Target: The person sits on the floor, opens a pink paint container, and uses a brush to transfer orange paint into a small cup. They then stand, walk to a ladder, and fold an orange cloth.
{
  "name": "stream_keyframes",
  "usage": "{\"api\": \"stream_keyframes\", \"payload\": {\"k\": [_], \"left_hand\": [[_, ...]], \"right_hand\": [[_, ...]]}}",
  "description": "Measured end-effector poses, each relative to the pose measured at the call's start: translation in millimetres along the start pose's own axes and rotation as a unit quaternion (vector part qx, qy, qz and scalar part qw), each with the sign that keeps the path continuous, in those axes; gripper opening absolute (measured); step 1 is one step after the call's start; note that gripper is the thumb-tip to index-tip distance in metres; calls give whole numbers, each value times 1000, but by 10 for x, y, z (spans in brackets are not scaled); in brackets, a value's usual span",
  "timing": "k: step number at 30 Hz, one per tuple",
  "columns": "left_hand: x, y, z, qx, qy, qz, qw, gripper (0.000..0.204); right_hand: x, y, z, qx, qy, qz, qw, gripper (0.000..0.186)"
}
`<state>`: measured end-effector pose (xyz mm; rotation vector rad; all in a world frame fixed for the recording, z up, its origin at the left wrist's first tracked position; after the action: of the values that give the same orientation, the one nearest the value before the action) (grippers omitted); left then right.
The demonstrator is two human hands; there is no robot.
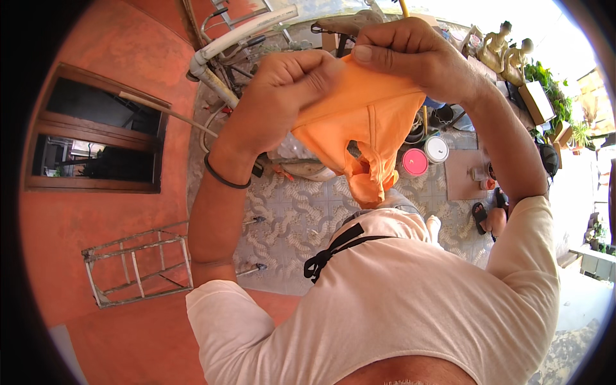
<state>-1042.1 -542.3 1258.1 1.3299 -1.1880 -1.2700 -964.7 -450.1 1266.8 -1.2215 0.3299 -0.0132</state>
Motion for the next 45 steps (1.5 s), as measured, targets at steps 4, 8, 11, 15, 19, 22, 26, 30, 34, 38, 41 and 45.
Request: {"api": "stream_keyframes", "payload": {"k": [4,8,11,15,19,22,26,30,34,38,41,45], "left_hand": [[101,-268,-138,-223,-126,59,965,28],[113,-479,-81,-159,-134,180,962,29],[16,-215,-90,-127,-44,72,988,23],[0,-260,-167,-61,-2,23,998,19],[-21,-398,-129,-97,-23,19,995,16],[-107,-340,-409,52,18,11,998,11],[-188,-186,-466,30,-52,-31,998,9],[-136,-190,-427,-37,-16,-8,999,11],[-138,-140,-420,-122,21,-28,992,16],[-143,-149,-396,-171,21,-29,985,17],[-125,-214,-444,-45,11,-33,998,12],[-89,-260,-460,-96,9,5,995,6]], "right_hand": [[26,-161,-121,25,-72,25,997,30],[41,-62,-88,28,-85,-4,996,25],[126,10,148,53,-30,12,998,24],[334,-111,-5,100,-19,69,992,30],[506,-137,9,147,17,39,988,33],[583,12,83,43,61,11,997,39],[667,83,105,-8,35,-33,999,29],[732,54,23,-104,29,-30,994,21],[762,109,94,-36,44,-35,998,15],[731,157,136,-37,49,-54,997,19],[718,209,123,-70,50,-56,995,16],[738,282,39,-79,28,-40,996,13]]}}
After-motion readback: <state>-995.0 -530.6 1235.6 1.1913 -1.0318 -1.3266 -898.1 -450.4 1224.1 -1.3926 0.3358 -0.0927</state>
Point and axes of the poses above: each hand's wrist, its own x-axis away from the middle knuckle, its own z-axis out of the back of the hand, y = z × x, the point moved 10 cm from there along -x, towards the middle knuckle, and after that the axes turned 3 degrees about x, right-handed, at the moved point
